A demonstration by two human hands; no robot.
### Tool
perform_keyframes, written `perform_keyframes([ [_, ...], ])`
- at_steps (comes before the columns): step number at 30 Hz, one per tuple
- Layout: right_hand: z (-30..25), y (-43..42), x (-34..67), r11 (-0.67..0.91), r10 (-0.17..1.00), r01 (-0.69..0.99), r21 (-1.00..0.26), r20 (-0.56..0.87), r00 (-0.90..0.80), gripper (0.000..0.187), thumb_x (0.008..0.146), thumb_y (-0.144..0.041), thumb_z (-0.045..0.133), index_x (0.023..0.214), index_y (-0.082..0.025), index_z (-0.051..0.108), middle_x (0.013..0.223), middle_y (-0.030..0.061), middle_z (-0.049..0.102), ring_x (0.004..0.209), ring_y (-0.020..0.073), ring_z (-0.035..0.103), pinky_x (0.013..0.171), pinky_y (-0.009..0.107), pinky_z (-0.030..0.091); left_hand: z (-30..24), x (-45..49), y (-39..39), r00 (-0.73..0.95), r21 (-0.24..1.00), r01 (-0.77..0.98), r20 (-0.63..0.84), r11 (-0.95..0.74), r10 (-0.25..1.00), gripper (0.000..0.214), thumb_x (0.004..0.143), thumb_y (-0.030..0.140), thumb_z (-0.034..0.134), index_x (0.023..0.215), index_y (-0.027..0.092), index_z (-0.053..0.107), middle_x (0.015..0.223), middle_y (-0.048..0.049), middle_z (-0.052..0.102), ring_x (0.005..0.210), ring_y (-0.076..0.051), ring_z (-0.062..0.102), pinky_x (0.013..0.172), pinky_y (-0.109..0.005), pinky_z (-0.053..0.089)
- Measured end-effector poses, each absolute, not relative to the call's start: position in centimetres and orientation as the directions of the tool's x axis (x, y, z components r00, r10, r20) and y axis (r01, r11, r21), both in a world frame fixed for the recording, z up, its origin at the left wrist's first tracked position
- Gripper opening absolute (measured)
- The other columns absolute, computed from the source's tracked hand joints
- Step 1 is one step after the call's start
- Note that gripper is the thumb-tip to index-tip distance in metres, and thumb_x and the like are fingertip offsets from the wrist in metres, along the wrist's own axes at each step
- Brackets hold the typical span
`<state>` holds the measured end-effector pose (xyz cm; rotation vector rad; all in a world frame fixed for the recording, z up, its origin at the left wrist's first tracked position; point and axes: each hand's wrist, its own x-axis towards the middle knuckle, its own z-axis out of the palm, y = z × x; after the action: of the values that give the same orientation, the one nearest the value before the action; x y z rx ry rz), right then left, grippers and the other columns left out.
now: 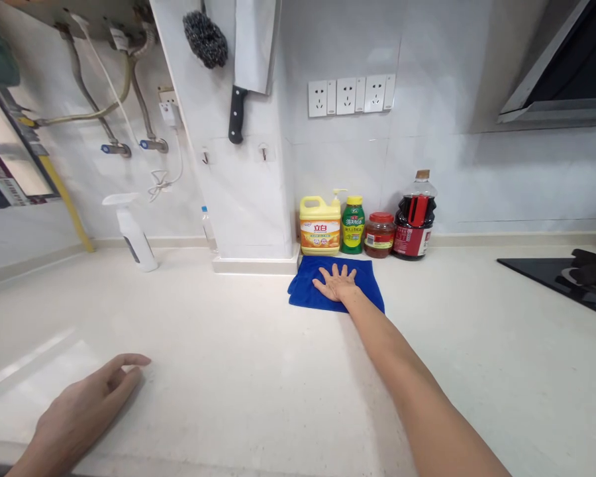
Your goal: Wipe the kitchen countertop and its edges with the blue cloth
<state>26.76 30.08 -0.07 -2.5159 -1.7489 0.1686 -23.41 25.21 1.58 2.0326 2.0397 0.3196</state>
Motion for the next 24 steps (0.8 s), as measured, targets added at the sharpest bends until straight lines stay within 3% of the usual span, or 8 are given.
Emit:
perform_keyframes([
  [8,0.1,29.8,26.5,-0.325,0.946,0.937,-0.129,-0.059,0.32,0.071,0.099,-0.069,0.02,0.161,-0.035,0.017,0.17,0.0053,0.007,0.153,0.0445,0.005,0.122,0.068,0.006,2.3,-22.8,24.6,-0.019,0.321,0.947,-0.038,0.03,0.999,0.038,0.095,0.046,0.022,0.119,0.038,0.05,0.086,0.0004,0.06,0.088,-0.026,0.058,0.08,-0.041,0.04],
  [24,1.1,19.1,19.3,-0.306,0.952,0.934,-0.185,-0.057,0.301,0.074,0.099,-0.069,0.019,0.161,-0.028,0.017,0.169,0.0127,0.007,0.153,0.0454,0.002,0.12,0.07,0.001,2.3,-23.2,25.0,0.066,0.337,0.939,0.017,-0.068,0.998,0.046,0.094,0.049,0.024,0.124,0.032,0.054,0.118,-0.0088,0.066,0.108,-0.035,0.058,0.089,-0.046,0.04],
])
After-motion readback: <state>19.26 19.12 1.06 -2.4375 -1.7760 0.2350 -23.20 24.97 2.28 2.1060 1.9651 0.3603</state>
